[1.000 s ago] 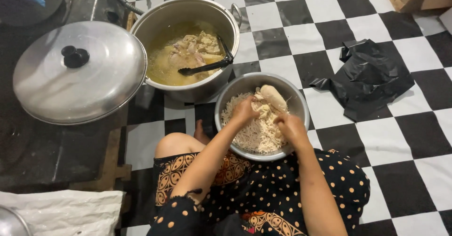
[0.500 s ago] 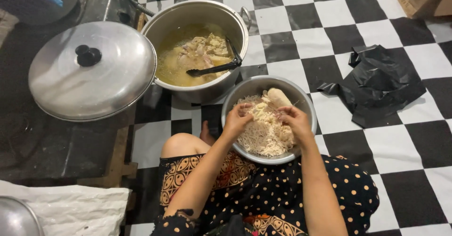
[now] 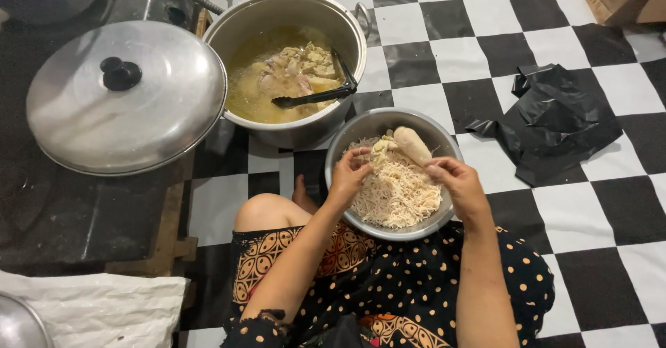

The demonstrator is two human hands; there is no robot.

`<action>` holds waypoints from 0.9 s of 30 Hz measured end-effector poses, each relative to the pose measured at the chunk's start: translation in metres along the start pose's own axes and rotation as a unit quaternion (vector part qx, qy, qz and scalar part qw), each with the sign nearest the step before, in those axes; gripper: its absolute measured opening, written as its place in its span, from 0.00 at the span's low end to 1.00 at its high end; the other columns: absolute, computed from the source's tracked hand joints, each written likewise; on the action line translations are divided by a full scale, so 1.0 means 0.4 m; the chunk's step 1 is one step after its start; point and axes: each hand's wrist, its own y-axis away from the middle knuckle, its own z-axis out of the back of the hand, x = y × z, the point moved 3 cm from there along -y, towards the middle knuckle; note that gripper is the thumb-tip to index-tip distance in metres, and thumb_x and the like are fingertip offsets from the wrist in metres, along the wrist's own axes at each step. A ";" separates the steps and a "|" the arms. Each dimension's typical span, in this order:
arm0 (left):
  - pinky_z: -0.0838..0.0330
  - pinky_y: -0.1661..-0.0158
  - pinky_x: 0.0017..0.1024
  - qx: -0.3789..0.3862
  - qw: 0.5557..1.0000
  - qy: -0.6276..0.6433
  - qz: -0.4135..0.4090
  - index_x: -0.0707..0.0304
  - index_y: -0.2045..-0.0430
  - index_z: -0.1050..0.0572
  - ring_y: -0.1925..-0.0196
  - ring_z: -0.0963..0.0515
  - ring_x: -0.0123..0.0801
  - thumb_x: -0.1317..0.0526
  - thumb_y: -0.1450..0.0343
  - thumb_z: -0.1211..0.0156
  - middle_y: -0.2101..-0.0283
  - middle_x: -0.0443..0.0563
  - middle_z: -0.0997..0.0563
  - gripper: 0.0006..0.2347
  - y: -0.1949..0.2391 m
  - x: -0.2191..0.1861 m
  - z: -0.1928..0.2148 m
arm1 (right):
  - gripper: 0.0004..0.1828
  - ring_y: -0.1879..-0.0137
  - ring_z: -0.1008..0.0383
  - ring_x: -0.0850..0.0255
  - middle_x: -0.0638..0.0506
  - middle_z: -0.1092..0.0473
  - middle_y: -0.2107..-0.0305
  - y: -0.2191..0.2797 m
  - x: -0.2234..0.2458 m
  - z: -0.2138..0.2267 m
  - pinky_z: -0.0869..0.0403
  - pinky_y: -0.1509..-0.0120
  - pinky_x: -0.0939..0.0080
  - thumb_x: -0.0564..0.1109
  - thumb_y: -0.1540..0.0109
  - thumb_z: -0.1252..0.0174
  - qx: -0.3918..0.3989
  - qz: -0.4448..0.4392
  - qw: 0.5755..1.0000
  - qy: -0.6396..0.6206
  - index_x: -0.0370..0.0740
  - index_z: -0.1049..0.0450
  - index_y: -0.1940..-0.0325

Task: A person is shredding cooked chicken meat by hand into a metal bowl while sitting on the floor.

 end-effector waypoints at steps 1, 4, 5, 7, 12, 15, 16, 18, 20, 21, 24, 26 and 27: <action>0.32 0.81 0.15 0.000 1.000 0.000 0.001 0.60 0.51 0.24 0.79 0.28 0.22 0.70 0.37 0.37 0.67 0.52 0.23 0.19 -0.007 0.012 0.002 | 0.10 0.66 0.27 0.69 0.52 0.26 0.72 -0.019 -0.039 0.003 0.26 0.59 0.71 0.40 0.40 0.34 -0.001 -0.001 1.000 0.000 0.35 0.20 0.55; 0.29 0.80 0.18 -0.011 1.000 -0.027 -0.009 0.58 0.52 0.22 0.76 0.25 0.25 0.70 0.38 0.36 0.68 0.53 0.21 0.19 -0.017 0.029 0.000 | 0.08 0.53 0.20 0.46 0.41 0.20 0.64 -0.075 -0.117 -0.029 0.25 0.47 0.50 0.42 0.41 0.34 0.049 0.030 0.950 0.307 0.41 0.15 0.58; 0.28 0.79 0.19 -0.012 0.999 -0.029 -0.004 0.58 0.51 0.23 0.75 0.24 0.26 0.70 0.38 0.36 0.68 0.53 0.21 0.19 -0.013 0.025 -0.004 | 0.12 0.49 0.21 0.46 0.43 0.20 0.60 -0.092 -0.123 -0.062 0.26 0.43 0.48 0.41 0.40 0.37 0.063 0.034 0.923 0.377 0.42 0.17 0.53; 0.27 0.78 0.20 -0.016 0.999 -0.030 0.004 0.58 0.51 0.23 0.74 0.24 0.27 0.69 0.38 0.36 0.68 0.54 0.21 0.20 -0.006 0.040 -0.001 | 0.16 0.45 0.22 0.46 0.44 0.21 0.57 -0.133 -0.179 -0.106 0.26 0.39 0.45 0.40 0.40 0.40 0.079 0.036 0.891 0.445 0.44 0.19 0.49; 0.20 0.61 0.30 -0.035 0.959 -0.279 -0.029 0.44 0.51 0.22 0.61 0.15 0.33 0.63 0.35 0.36 0.65 0.49 0.16 0.18 -0.026 0.075 0.013 | 0.10 0.53 0.19 0.41 0.42 0.24 0.65 -0.252 -0.360 -0.142 0.22 0.48 0.39 0.44 0.35 0.49 0.033 0.021 0.783 0.621 0.40 0.24 0.55; 0.20 0.58 0.36 -0.027 0.941 -0.324 -0.092 0.51 0.52 0.22 0.59 0.14 0.43 0.67 0.37 0.36 0.63 0.56 0.16 0.18 -0.003 0.045 -0.004 | 0.11 0.53 0.19 0.41 0.42 0.23 0.66 -0.279 -0.450 -0.116 0.22 0.49 0.40 0.48 0.36 0.44 0.031 -0.002 0.785 0.618 0.40 0.21 0.58; 0.20 0.58 0.36 -0.027 0.941 -0.323 -0.093 0.51 0.52 0.22 0.59 0.14 0.43 0.67 0.37 0.36 0.63 0.56 0.16 0.18 -0.014 0.063 0.002 | 0.11 0.53 0.19 0.41 0.42 0.23 0.66 -0.255 -0.399 -0.115 0.22 0.49 0.40 0.48 0.36 0.44 0.030 -0.001 0.785 0.619 0.40 0.21 0.58; 0.23 0.55 0.39 -0.022 0.897 -0.400 -0.189 0.51 0.54 0.22 0.58 0.15 0.47 0.66 0.37 0.34 0.63 0.55 0.16 0.17 -0.031 0.088 0.005 | 0.14 0.45 0.22 0.47 0.48 0.21 0.59 -0.205 -0.300 -0.107 0.24 0.42 0.44 0.54 0.40 0.40 0.005 -0.053 0.873 0.486 0.52 0.19 0.52; 0.27 0.49 0.37 -0.021 0.870 -0.430 -0.239 0.48 0.53 0.22 0.54 0.16 0.41 0.64 0.36 0.33 0.59 0.50 0.16 0.17 -0.026 0.069 0.004 | 0.14 0.49 0.21 0.49 0.48 0.20 0.62 -0.161 -0.257 -0.104 0.24 0.45 0.48 0.52 0.44 0.35 -0.005 -0.057 0.908 0.415 0.50 0.18 0.55; 0.32 0.44 0.36 -0.019 0.840 -0.460 -0.287 0.45 0.52 0.22 0.50 0.18 0.35 0.63 0.35 0.32 0.55 0.46 0.17 0.17 -0.018 0.061 -0.001 | 0.15 0.52 0.19 0.51 0.48 0.20 0.65 -0.136 -0.239 -0.099 0.23 0.48 0.52 0.50 0.48 0.31 -0.016 -0.062 0.938 0.341 0.48 0.17 0.58; 0.23 0.57 0.38 0.029 0.890 -0.352 -0.288 0.51 0.50 0.21 0.59 0.15 0.43 0.59 0.33 0.31 0.58 0.53 0.15 0.16 -0.004 0.050 -0.043 | 0.12 0.69 0.24 0.59 0.47 0.24 0.77 -0.065 -0.125 -0.138 0.25 0.59 0.56 0.45 0.47 0.34 0.003 -0.055 0.961 0.271 0.42 0.17 0.60; 0.22 0.61 0.34 0.033 0.906 -0.316 -0.278 0.55 0.56 0.19 0.61 0.15 0.43 0.62 0.35 0.30 0.62 0.53 0.15 0.14 0.011 0.033 -0.048 | 0.10 0.68 0.24 0.58 0.46 0.24 0.77 -0.051 -0.144 -0.137 0.26 0.59 0.57 0.46 0.47 0.34 -0.001 -0.037 0.958 0.286 0.43 0.18 0.62; 0.20 0.65 0.31 0.036 0.922 -0.279 -0.266 0.58 0.61 0.18 0.63 0.14 0.44 0.65 0.36 0.29 0.66 0.53 0.15 0.11 0.018 0.026 -0.048 | 0.09 0.68 0.24 0.58 0.46 0.24 0.77 -0.045 -0.153 -0.138 0.26 0.60 0.57 0.47 0.47 0.34 -0.004 -0.020 0.953 0.301 0.44 0.18 0.65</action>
